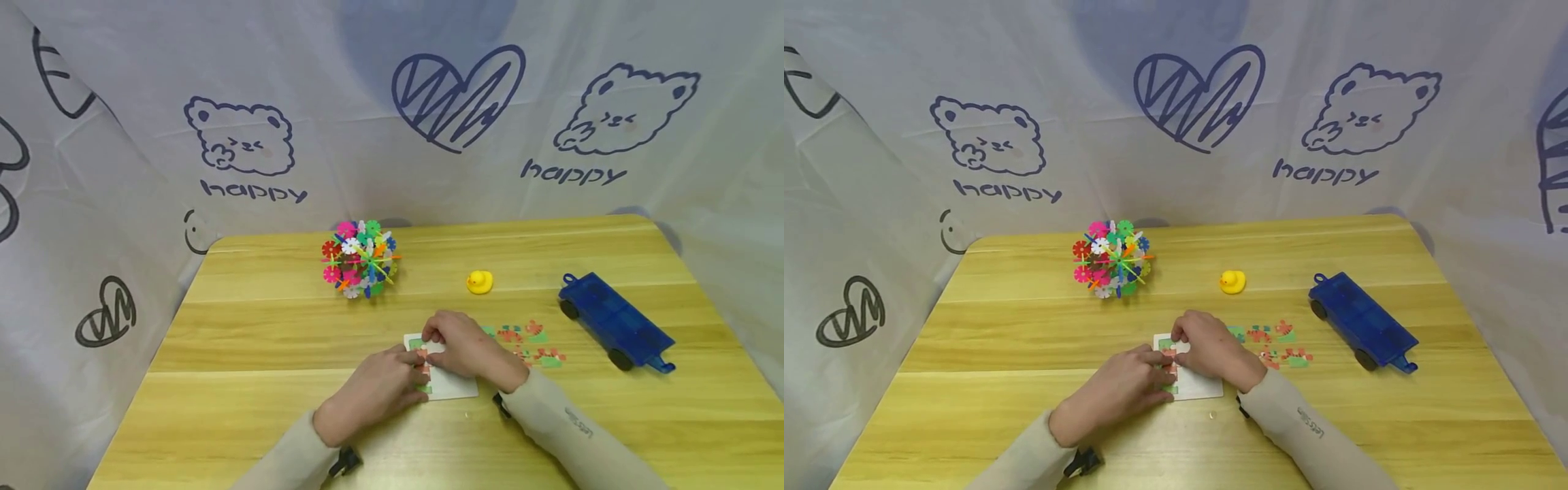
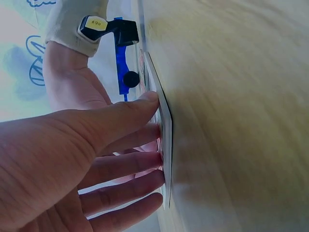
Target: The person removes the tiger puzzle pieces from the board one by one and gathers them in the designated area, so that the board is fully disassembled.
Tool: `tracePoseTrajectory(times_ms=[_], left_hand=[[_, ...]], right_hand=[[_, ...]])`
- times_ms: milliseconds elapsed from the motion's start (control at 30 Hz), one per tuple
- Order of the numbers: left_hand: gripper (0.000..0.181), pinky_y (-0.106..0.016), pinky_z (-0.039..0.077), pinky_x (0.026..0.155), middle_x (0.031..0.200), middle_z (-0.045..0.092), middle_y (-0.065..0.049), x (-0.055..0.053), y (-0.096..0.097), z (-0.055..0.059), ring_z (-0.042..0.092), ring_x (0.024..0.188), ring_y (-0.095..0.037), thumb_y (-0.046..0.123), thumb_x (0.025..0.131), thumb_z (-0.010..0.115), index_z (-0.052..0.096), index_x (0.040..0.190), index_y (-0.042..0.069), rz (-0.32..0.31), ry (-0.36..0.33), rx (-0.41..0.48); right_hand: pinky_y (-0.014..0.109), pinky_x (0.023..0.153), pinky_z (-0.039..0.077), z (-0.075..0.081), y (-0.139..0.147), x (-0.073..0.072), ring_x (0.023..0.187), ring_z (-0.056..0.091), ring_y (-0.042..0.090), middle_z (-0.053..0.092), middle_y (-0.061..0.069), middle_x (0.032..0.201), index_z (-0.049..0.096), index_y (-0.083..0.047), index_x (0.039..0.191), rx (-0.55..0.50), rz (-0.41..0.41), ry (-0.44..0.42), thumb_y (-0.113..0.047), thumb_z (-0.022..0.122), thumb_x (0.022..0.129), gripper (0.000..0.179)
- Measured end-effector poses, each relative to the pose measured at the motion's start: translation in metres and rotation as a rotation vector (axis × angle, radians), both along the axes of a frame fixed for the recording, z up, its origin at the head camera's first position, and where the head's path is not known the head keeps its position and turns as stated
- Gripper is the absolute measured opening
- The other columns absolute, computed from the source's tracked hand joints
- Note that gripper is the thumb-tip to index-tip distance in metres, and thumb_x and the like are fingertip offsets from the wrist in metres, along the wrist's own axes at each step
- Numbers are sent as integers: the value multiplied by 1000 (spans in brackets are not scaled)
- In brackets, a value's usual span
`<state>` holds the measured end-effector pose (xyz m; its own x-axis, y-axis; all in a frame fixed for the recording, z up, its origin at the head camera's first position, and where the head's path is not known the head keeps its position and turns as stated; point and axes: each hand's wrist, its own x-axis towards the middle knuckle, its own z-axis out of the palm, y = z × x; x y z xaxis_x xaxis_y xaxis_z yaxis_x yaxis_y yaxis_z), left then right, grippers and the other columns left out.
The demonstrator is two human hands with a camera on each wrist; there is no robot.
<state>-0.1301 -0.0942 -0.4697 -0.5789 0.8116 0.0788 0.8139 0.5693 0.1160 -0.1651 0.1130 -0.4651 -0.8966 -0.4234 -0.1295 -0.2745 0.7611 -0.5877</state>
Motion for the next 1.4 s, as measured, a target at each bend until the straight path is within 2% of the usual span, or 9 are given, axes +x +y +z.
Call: tracePoseTrajectory(times_ms=[233,367,467,600,833,1067,1400], left_hand=[[16,-24,62,83,118,82,3,0,1,-2,71,96,-15,37,95,86,86,102,22,-8,6,-11],[15,-23,61,80,115,81,4,0,0,-2,70,95,-14,37,95,86,85,98,22,-11,10,-12],[15,-22,59,76,109,80,7,0,0,-2,69,91,-13,36,94,86,83,94,22,-14,28,-8],[15,-22,57,73,103,78,8,0,-1,-2,67,87,-12,37,94,87,83,93,22,-22,52,-7],[14,-21,57,74,108,81,7,0,-1,-3,68,86,-12,36,94,86,84,94,22,-25,26,-4],[15,-22,56,76,108,80,6,-1,-1,-4,66,87,-13,36,95,86,83,94,22,-38,45,-9],[15,-23,57,86,108,76,5,-1,0,-2,65,96,-12,35,96,85,87,100,21,-17,-19,-2]], right_hand=[[28,77,44,4,2,-7,87,51,16,60,5,95,68,-8,106,-1,52,-77,-9,86,92,23],[32,81,43,2,1,-8,89,54,15,64,2,96,70,-13,99,-3,63,-100,-12,88,91,20],[33,83,43,1,-2,-6,90,55,14,65,0,96,71,-15,98,-14,62,-95,-13,90,90,21],[32,81,45,0,-5,-3,89,53,16,61,3,96,69,-10,108,-20,23,-87,-12,90,89,28],[31,79,44,-2,-4,-2,88,52,17,62,3,94,75,-10,107,2,-25,-44,-14,96,85,30],[29,78,48,-3,-3,2,86,54,14,66,1,93,79,-7,110,-7,-28,-5,-15,97,82,34],[30,80,53,-2,-2,2,87,57,14,69,2,95,79,-6,108,-8,-29,-18,-15,96,83,31]])
